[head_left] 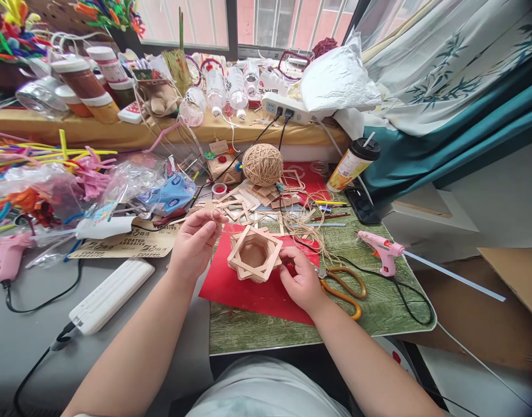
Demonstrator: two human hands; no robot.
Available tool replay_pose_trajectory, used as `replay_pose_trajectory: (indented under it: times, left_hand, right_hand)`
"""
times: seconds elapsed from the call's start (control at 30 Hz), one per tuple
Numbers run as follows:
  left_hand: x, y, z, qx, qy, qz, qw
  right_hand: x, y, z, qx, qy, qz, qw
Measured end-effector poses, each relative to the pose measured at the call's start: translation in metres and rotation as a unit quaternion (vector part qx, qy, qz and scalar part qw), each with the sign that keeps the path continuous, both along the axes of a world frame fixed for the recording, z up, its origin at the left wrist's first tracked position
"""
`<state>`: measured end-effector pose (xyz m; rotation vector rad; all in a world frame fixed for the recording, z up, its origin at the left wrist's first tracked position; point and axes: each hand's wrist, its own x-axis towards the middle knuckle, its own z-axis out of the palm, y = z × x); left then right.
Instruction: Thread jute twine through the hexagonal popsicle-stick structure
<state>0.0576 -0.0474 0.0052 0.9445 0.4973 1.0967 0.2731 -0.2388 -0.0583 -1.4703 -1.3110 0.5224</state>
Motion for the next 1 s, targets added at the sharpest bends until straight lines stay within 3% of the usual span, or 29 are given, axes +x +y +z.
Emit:
replay_pose_trajectory:
  times: [0.2, 0.6, 0.9, 1.0]
  left_hand:
    - [0.000, 0.004, 0.003, 0.055, -0.025, 0.038, 0.997]
    - [-0.017, 0.020, 0.023, 0.046, -0.078, 0.110, 0.990]
    - [-0.019, 0.021, 0.026, 0.024, -0.081, 0.074, 0.994]
    - [-0.020, 0.023, 0.022, 0.019, -0.090, 0.051, 0.994]
  right_hand:
    - [0.000, 0.000, 0.003, 0.009, -0.002, 0.002, 1.000]
    - [-0.001, 0.001, 0.007, 0.012, -0.012, 0.009, 1.000]
    - [-0.001, 0.001, 0.000, 0.011, 0.007, 0.002, 1.000]
    - [-0.003, -0.004, 0.007, 0.031, 0.026, -0.036, 0.999]
